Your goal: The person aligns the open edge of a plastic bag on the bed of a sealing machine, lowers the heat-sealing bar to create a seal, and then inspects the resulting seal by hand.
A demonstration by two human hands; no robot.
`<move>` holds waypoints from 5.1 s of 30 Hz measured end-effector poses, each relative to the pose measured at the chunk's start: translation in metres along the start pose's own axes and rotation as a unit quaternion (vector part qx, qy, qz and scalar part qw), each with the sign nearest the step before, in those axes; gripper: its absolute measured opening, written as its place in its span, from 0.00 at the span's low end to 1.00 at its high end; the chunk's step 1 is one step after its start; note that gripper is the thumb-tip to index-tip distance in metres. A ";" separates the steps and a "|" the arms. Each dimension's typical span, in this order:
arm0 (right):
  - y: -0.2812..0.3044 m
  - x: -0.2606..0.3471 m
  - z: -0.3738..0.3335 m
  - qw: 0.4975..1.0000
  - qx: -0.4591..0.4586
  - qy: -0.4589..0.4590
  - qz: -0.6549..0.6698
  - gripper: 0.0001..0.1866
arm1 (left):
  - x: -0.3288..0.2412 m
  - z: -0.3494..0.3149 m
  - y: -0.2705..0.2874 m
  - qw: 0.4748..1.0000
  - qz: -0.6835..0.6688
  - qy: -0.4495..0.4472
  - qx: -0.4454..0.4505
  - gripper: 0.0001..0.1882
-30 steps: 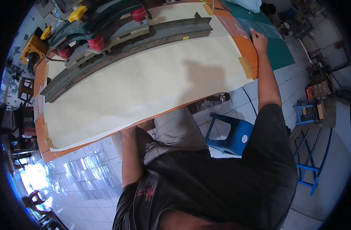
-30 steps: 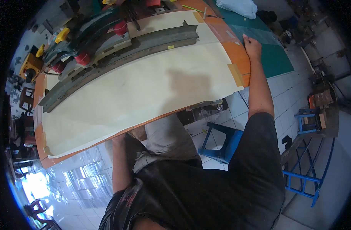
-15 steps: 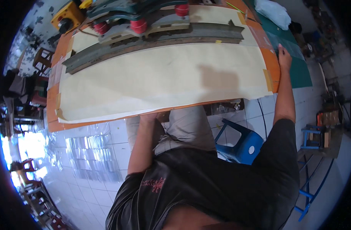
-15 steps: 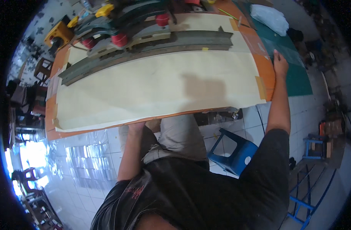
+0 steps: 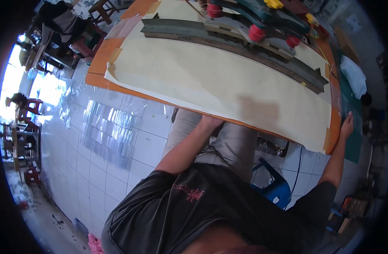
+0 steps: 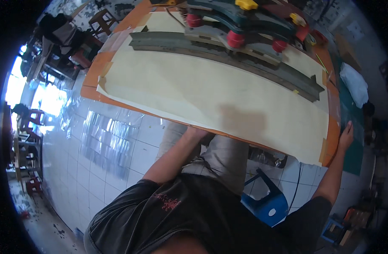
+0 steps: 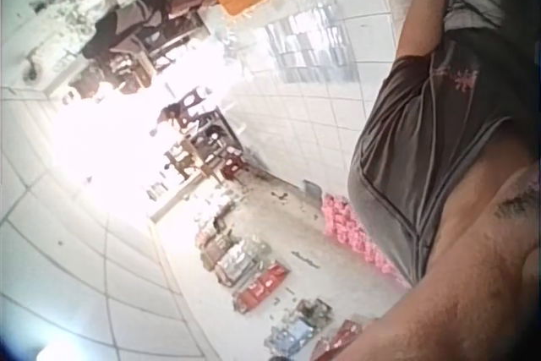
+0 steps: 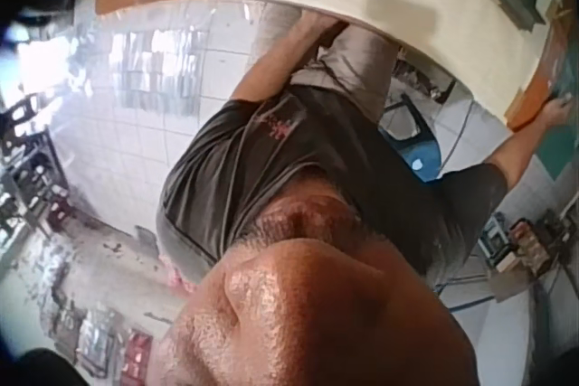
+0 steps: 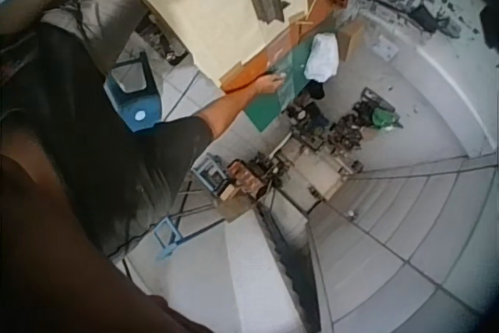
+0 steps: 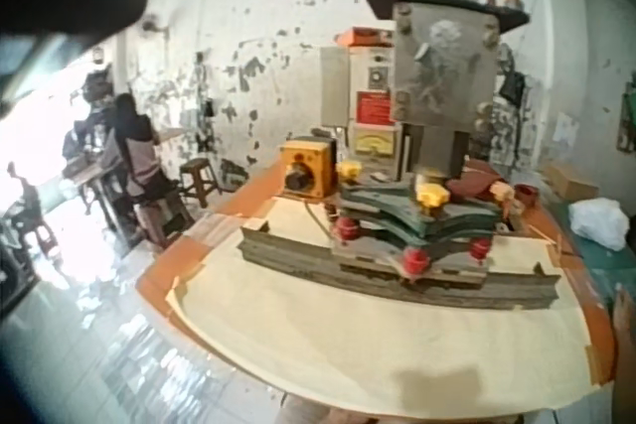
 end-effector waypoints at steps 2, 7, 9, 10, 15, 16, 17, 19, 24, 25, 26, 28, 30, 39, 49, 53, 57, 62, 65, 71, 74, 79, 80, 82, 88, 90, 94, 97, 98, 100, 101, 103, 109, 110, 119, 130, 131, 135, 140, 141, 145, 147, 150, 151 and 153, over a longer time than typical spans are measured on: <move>-0.003 -0.002 -0.002 1.000 0.014 -0.013 -0.001 0.35 | 0.005 0.001 0.000 0.999 -0.033 0.016 -0.033 0.31; -0.028 -0.033 0.006 0.993 0.092 -0.033 -0.060 0.38 | 0.016 0.000 -0.019 0.994 -0.101 0.039 0.007 0.34; -0.026 -0.007 -0.019 0.982 0.099 -0.093 -0.134 0.39 | 0.007 -0.004 -0.020 0.995 -0.093 0.013 -0.022 0.33; -0.020 -0.007 -0.021 0.982 0.095 -0.093 -0.136 0.39 | 0.007 -0.004 -0.024 0.994 -0.098 0.000 -0.045 0.33; 0.000 0.002 -0.035 0.973 0.054 -0.100 -0.199 0.40 | 0.009 -0.008 -0.033 0.979 -0.086 -0.025 -0.184 0.30; 0.002 0.001 -0.035 0.974 0.051 -0.098 -0.199 0.40 | 0.009 -0.009 -0.033 0.975 -0.089 -0.030 -0.204 0.30; 0.003 -0.002 -0.035 0.975 0.042 -0.100 -0.195 0.40 | 0.010 -0.009 -0.034 0.975 -0.092 -0.032 -0.202 0.30; 0.002 -0.004 -0.034 0.976 0.033 -0.100 -0.191 0.40 | 0.008 -0.010 -0.035 0.978 -0.065 -0.036 -0.197 0.29; 0.001 -0.001 -0.037 0.978 0.036 -0.113 -0.171 0.42 | 0.006 -0.009 -0.037 0.979 -0.065 -0.036 -0.187 0.26; 0.002 0.000 -0.037 0.978 0.037 -0.113 -0.171 0.42 | 0.007 -0.009 -0.040 0.980 -0.061 -0.037 -0.187 0.25; 0.004 0.000 -0.039 0.979 0.032 -0.119 -0.160 0.42 | 0.007 -0.008 -0.043 0.980 -0.061 -0.036 -0.188 0.25; 0.007 -0.001 -0.040 0.980 0.028 -0.127 -0.151 0.43 | 0.007 -0.006 -0.049 0.981 -0.054 -0.041 -0.183 0.25; 0.008 -0.004 -0.039 0.978 0.030 -0.139 -0.150 0.43 | 0.008 -0.005 -0.052 0.981 -0.052 -0.039 -0.184 0.25; 0.012 0.006 -0.044 0.979 0.028 -0.146 -0.142 0.43 | 0.007 -0.004 -0.059 0.984 -0.030 -0.030 -0.171 0.32; 0.008 -0.008 -0.041 0.977 0.035 -0.161 -0.136 0.44 | 0.008 -0.005 -0.061 0.982 -0.039 -0.038 -0.181 0.29; 0.005 -0.010 -0.039 0.976 0.040 -0.168 -0.129 0.45 | 0.007 -0.005 -0.054 0.982 -0.042 -0.036 -0.182 0.28; 0.002 -0.015 -0.037 0.978 0.032 -0.173 -0.115 0.47 | 0.007 -0.005 -0.051 0.985 -0.049 -0.029 -0.165 0.27; 0.000 -0.014 -0.038 0.978 0.032 -0.171 -0.116 0.47 | 0.007 -0.004 -0.053 0.985 -0.068 -0.031 -0.157 0.25; 0.003 -0.015 -0.038 0.978 0.029 -0.171 -0.116 0.46 | 0.008 -0.004 -0.058 0.985 -0.085 -0.023 -0.146 0.25; 0.004 -0.012 -0.040 0.975 0.042 -0.176 -0.127 0.46 | 0.008 -0.003 -0.062 0.990 -0.070 -0.024 -0.119 0.26; 0.001 -0.016 -0.036 0.974 0.045 -0.176 -0.133 0.46 | 0.006 -0.004 -0.051 0.985 -0.018 -0.031 -0.169 0.30; 0.002 -0.023 -0.033 0.978 0.020 -0.152 -0.139 0.44 | 0.010 -0.001 -0.056 0.987 -0.060 -0.009 -0.152 0.27; 0.006 -0.018 -0.029 0.985 0.001 -0.104 -0.134 0.42 | 0.011 0.000 -0.054 0.987 -0.062 -0.005 -0.149 0.27; 0.011 0.000 -0.030 0.990 -0.017 -0.058 -0.127 0.41 | 0.010 0.001 -0.049 0.988 -0.071 0.003 -0.135 0.29; 0.039 0.105 -0.062 0.993 0.085 0.074 0.043 0.28 | 0.012 0.001 -0.047 0.991 -0.059 0.020 -0.122 0.32; 0.040 0.137 -0.069 0.971 0.110 0.204 0.059 0.22 | 0.015 0.004 -0.043 0.989 -0.082 0.032 -0.116 0.33; 0.053 0.187 -0.084 0.951 0.108 0.286 0.049 0.18 | 0.016 0.002 -0.043 0.991 -0.051 0.029 -0.118 0.33; 0.056 0.227 -0.098 0.920 0.101 0.378 0.009 0.17 | 0.009 0.002 -0.027 0.991 -0.018 0.019 -0.135 0.33; 0.054 0.227 -0.099 0.920 0.100 0.379 0.009 0.17 | 0.010 0.002 -0.026 0.991 -0.019 0.019 -0.134 0.33; 0.049 0.228 -0.102 0.915 0.102 0.389 0.018 0.16 | 0.013 0.004 -0.028 0.993 -0.023 0.030 -0.116 0.31; 0.048 0.228 -0.101 0.915 0.101 0.390 0.019 0.16 | 0.013 0.004 -0.028 0.993 -0.023 0.029 -0.115 0.31; 0.046 0.229 -0.102 0.912 0.094 0.398 0.004 0.15 | 0.016 0.004 -0.030 0.994 -0.034 0.044 -0.097 0.30; 0.044 0.240 -0.101 0.894 0.092 0.439 -0.025 0.17 | 0.014 0.003 -0.027 0.996 -0.010 0.036 -0.085 0.30; 0.042 0.239 -0.099 0.894 0.092 0.438 -0.025 0.17 | 0.014 0.003 -0.027 0.996 -0.010 0.036 -0.085 0.30; 0.033 0.243 -0.084 0.901 0.063 0.424 -0.071 0.17 | 0.005 -0.001 0.011 0.993 -0.007 0.001 -0.117 0.29; 0.037 0.246 -0.090 0.900 0.030 0.421 -0.109 0.16 | 0.011 0.000 -0.015 0.996 -0.068 0.039 -0.044 0.28; 0.037 0.245 -0.091 0.900 0.029 0.422 -0.108 0.16 | 0.011 0.000 -0.014 0.996 -0.068 0.037 -0.043 0.28; 0.036 0.242 -0.094 0.904 0.007 0.414 -0.105 0.16 | 0.011 0.001 -0.005 0.996 -0.072 0.030 -0.049 0.28; 0.031 0.237 -0.091 0.908 0.002 0.411 -0.080 0.17 | 0.010 0.000 0.020 0.989 -0.117 0.017 -0.095 0.28; 0.029 0.235 -0.089 0.912 0.003 0.404 -0.072 0.17 | 0.009 -0.001 0.025 0.989 -0.111 0.013 -0.101 0.27; 0.030 0.234 -0.091 0.918 0.004 0.393 -0.054 0.17 | 0.005 -0.001 0.020 0.996 -0.067 -0.007 -0.057 0.27; 0.031 0.230 -0.089 0.917 -0.009 0.396 -0.051 0.16 | 0.008 -0.001 0.019 0.997 -0.042 0.006 -0.066 0.28; 0.029 0.221 -0.082 0.922 -0.030 0.384 -0.045 0.16 | 0.011 -0.001 0.035 0.995 -0.058 0.021 -0.075 0.29; 0.026 0.218 -0.079 0.928 -0.035 0.370 -0.043 0.17 | 0.011 -0.002 0.044 0.992 -0.098 0.024 -0.077 0.30; 0.025 0.210 -0.077 0.941 -0.045 0.333 -0.048 0.17 | 0.010 -0.002 0.051 0.996 -0.073 0.031 -0.051 0.29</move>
Point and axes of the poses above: each hand's wrist, its own z-axis towards the middle knuckle, its own y-axis out of the back of the hand, x = y × z, the point moved 9 cm from there along z, towards the middle knuckle, and after that the axes turned 9 degrees about -z, right-handed, at the moved point
